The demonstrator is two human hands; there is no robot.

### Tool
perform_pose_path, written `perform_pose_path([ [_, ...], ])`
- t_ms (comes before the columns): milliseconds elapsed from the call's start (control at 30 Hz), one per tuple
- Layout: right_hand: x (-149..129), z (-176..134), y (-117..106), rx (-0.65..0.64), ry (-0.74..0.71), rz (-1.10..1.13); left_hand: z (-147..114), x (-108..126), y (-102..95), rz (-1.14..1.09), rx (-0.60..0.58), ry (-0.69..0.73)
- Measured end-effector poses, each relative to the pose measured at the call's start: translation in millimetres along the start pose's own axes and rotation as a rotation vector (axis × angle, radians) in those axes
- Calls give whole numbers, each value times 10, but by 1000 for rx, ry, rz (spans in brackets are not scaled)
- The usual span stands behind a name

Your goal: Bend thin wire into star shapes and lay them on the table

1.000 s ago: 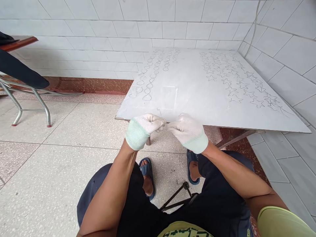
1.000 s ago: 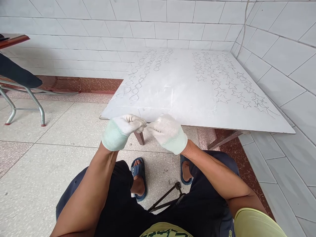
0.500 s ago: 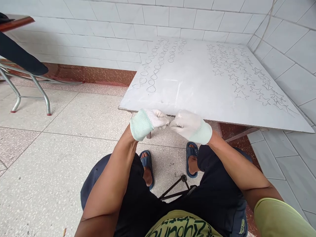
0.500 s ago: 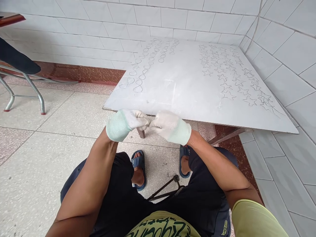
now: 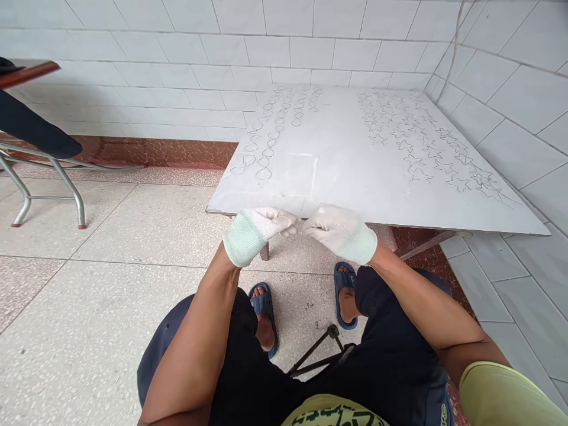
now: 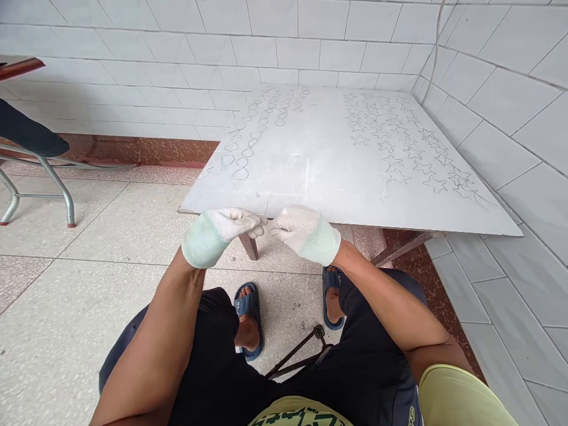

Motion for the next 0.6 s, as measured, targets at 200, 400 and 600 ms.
perform_pose_path([
  [200,16,-11,-10,-18,5,22,-20,12,31,8,7,-24],
  [400,68,-4,13,-5,4,22,7,-82,145,21,-63,-115],
  [600,127,45,52,4,37,-22,-11,-132,243,133,-100,-172],
])
Point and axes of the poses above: each hand's wrist, its own z-axis towards the middle knuckle, its own y-axis out of the palm, x = y × z, the point moved 9 cm from there along z, towards the middle knuckle, and after that the axes turned 10 degrees about x, right-handed, at the moved point
